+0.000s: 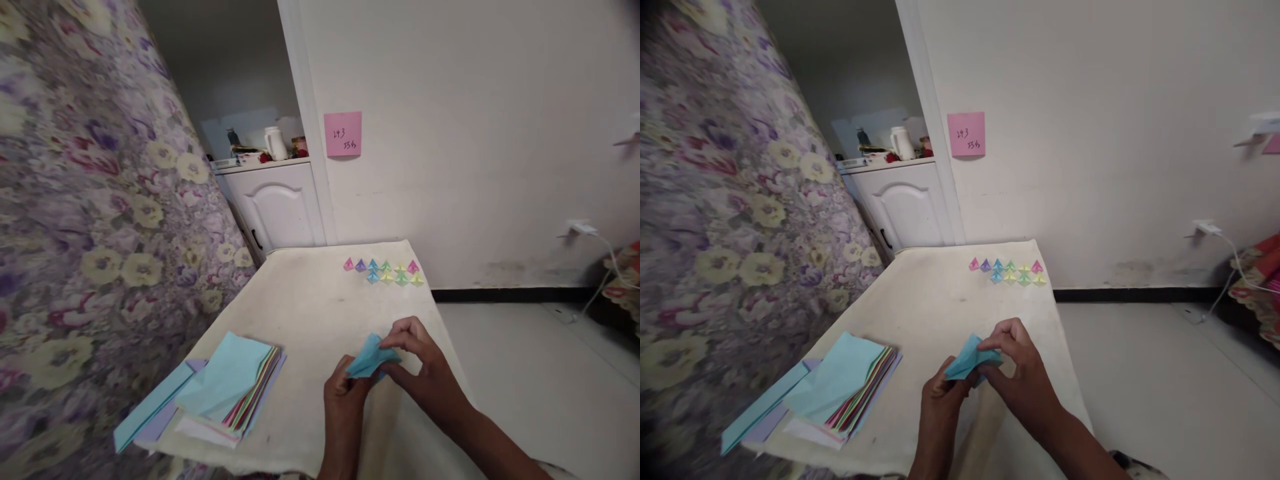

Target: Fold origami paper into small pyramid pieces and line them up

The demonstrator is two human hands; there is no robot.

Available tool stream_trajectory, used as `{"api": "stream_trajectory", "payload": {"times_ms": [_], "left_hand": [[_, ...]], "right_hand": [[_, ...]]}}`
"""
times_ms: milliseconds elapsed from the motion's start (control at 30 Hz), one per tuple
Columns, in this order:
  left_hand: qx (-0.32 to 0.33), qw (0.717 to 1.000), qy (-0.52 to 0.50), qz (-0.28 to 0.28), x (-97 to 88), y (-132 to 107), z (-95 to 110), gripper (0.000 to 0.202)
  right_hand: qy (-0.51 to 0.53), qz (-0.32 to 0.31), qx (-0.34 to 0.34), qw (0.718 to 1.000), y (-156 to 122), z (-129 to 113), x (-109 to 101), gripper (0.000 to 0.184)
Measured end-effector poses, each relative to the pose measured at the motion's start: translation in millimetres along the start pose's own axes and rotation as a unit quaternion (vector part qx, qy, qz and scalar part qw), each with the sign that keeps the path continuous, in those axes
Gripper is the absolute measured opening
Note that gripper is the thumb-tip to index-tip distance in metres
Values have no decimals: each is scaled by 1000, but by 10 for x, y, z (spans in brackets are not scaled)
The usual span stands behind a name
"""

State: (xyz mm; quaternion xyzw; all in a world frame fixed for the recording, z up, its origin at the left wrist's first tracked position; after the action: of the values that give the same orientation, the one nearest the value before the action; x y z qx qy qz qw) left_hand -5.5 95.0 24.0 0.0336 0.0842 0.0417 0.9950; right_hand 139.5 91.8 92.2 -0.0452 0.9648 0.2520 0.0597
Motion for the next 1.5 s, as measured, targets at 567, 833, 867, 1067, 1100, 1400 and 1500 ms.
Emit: {"api": "stream_trajectory", "payload": {"times_ms": [567,833,867,1067,1100,1400,1500], "left_hand": [[-86,991,-93,-42,140,-27,-214,14],[-96,983,-140,-75,209,-47,-271,18],[-97,982,-143,-80,214,-49,-273,18],[-112,969,-196,-101,244,-84,-213,20],[-112,966,-208,-106,252,-88,-196,22],[-182,929,-297,-125,314,-102,-254,43],[-153,949,-247,-122,290,-97,-233,39]], "right_hand": [[-13,-45,4,999,-24,65,129,17],[-2,-58,-16,998,-29,89,147,18],[-8,-61,-21,998,-30,87,151,19],[-47,-90,-61,993,-50,47,179,28],[-56,-93,-68,992,-55,37,179,29],[-124,-110,-124,978,-89,-14,195,32],[-135,-121,-129,975,-106,-25,238,35]]}}
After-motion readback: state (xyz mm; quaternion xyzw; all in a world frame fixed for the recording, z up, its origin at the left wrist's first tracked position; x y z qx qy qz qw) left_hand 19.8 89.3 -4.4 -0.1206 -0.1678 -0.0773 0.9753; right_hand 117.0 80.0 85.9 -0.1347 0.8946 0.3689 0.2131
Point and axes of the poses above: each hand's wrist, its own y-axis towards the middle knuckle, its own x-axis out of the palm, z = x × y, the point moved 10 cm from there along y, towards the middle knuckle, and after that the axes turned 11 degrees about y, right-handed, at the moved point
